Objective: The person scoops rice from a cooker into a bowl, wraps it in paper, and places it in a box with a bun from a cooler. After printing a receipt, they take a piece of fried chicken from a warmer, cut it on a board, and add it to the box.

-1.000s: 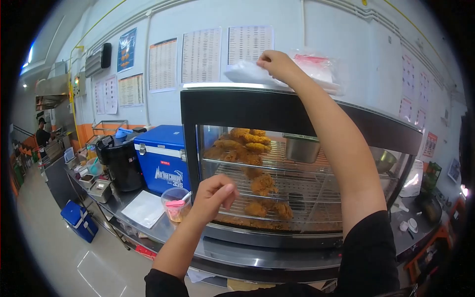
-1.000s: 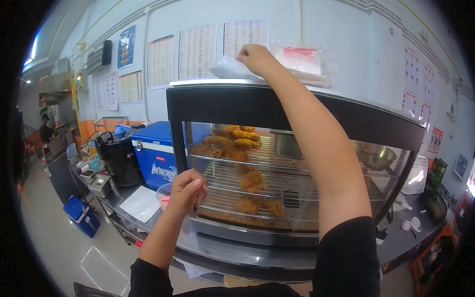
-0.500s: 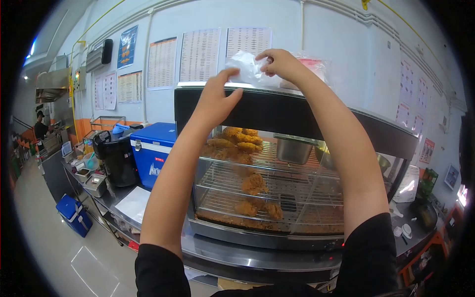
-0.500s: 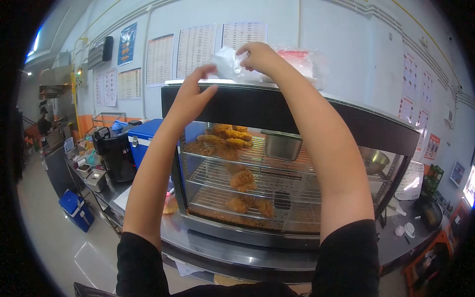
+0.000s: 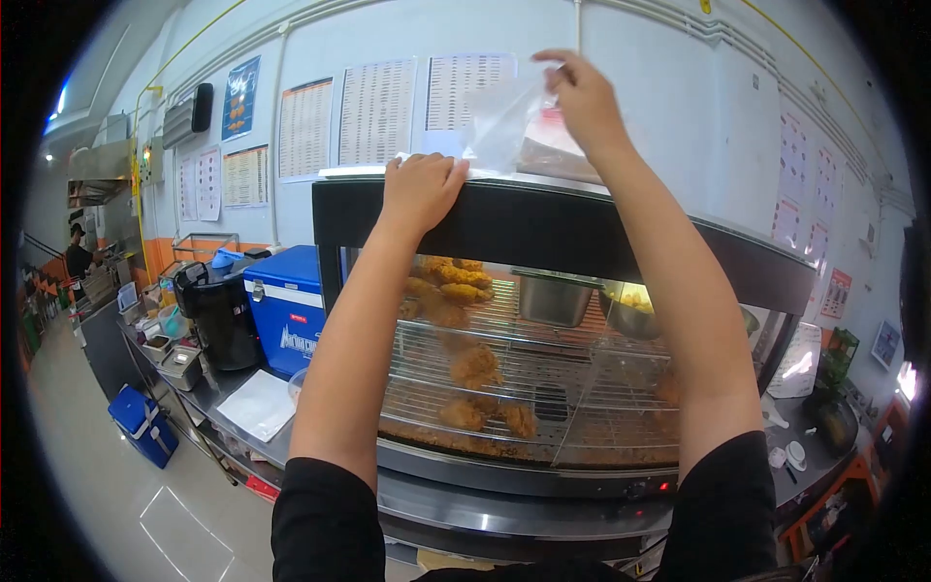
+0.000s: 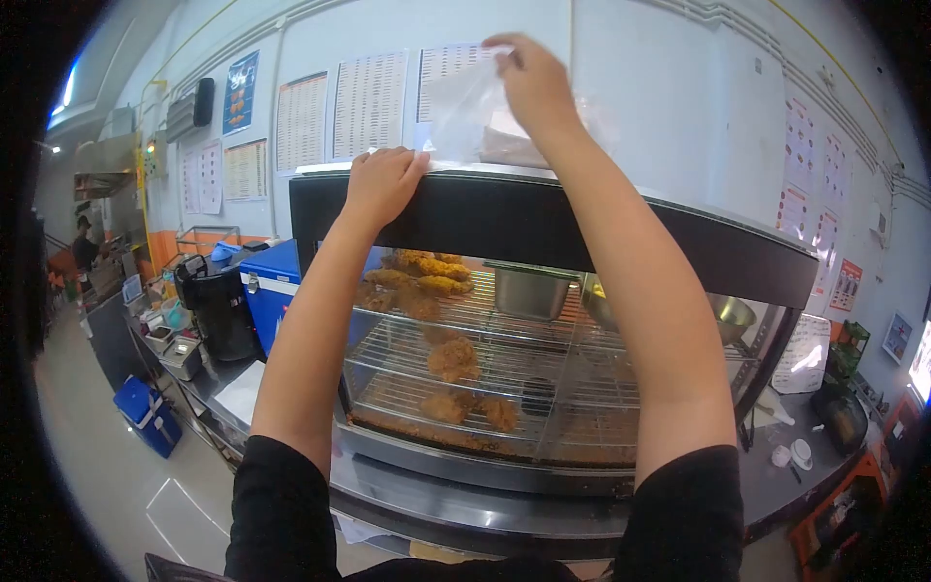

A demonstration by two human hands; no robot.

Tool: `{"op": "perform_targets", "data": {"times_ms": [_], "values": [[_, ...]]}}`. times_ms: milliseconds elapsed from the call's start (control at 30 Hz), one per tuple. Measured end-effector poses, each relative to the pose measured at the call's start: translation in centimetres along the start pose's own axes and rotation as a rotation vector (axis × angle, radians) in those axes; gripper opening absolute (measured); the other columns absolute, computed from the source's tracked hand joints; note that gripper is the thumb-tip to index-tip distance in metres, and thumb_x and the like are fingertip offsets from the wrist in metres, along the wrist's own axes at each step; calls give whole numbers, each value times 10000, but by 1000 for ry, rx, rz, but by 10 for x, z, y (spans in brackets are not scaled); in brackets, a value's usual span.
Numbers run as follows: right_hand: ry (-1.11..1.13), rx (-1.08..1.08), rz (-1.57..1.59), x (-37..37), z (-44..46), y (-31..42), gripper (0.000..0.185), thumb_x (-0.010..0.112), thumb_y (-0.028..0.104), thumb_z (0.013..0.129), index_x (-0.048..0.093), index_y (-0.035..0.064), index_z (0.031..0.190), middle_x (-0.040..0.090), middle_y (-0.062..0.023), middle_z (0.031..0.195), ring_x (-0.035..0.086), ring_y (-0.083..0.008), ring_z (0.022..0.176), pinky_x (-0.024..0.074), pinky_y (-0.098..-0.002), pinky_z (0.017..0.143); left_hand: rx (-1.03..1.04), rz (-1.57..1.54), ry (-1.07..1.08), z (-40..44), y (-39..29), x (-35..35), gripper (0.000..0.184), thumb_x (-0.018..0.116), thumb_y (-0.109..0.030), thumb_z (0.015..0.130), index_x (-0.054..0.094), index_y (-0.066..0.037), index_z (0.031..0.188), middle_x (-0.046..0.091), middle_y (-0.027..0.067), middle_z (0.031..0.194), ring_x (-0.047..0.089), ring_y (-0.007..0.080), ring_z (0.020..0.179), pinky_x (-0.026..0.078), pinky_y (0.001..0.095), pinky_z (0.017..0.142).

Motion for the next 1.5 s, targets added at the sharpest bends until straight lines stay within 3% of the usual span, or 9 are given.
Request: {"op": "perform_targets", "data": {"times_ms": [133,200,300,467,633,800,1000,1133,1500], "values": [[-239,-43,294,-71,-22,36,239,550,74,945,589,41,1178,570,-65,903,616,-162,832,516,-292,786,-197,34,339,10,-7,8,402,410,-337,985,618,-95,1229,570,105,1307,535,313,1205,337,489,1052],[-229,-60,473,-78,-49,41,258,532,80,975,531,17,1225,515,-56,994,639,-196,929,533,-328,886,-100,-120,-469,2,1,-17,469,399,-296,971,492,-60,1366,444,149,1442,419,311,1338,272,482,1120],[-274,-114,443,-71,-123,68,228,578,34,926,582,19,1153,589,-88,972,617,-171,809,509,-281,764,-12,-555,-657,-61,-4,-60,549,451,-252,909,387,-80,1426,398,161,1460,350,332,1361,220,569,1111],[733,-94,13,5,-321,107,370,629,-15,789,679,156,1113,653,-94,920,625,-287,811,507,-347,746,387,-545,-418,-260,-108,-89,318,687,-337,781,664,-197,1066,662,1,1104,605,245,1084,268,604,1031],[875,297,387,54,-393,94,368,581,-75,834,636,95,1156,638,-131,962,628,-276,761,510,-322,714,29,-916,651,-370,-92,-13,214,701,-304,829,658,-123,935,628,35,912,603,236,970,362,443,981],[962,608,547,121,-426,111,273,582,-71,849,643,53,1085,641,-121,940,648,-242,774,510,-335,687,-143,-829,760,-423,-50,-37,288,709,-295,846,629,-87,1028,596,48,1076,581,235,997,392,404,887],[1147,246,676,189,-428,166,353,654,37,843,647,137,1181,646,-123,917,649,-303,825,517,-355,722,-548,-1045,1039,-481,1,-70,231,698,-203,870,643,-80,1058,662,59,955,597,253,845,422,366,837],[1142,172,845,228,-420,197,340,661,33,844,655,120,1173,659,-120,930,653,-287,823,511,-356,726,-465,-1092,525,-490,36,-121,214,687,-106,869,643,-53,1072,641,79,1035,615,196,926,471,319,870],[1238,182,1036,332,-421,245,370,653,56,851,635,137,1212,632,-54,893,588,-182,763,480,-305,691,-1462,-1284,422,-584,81,-189,286,700,-70,878,652,30,1142,691,83,1048,642,135,964,502,283,896]]}}
Point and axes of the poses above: each hand's wrist, its own z-axis towards the middle knuckle, its own x-axis out of the palm, y = z × x, the point moved 7 cm from there along z, towards the middle knuckle
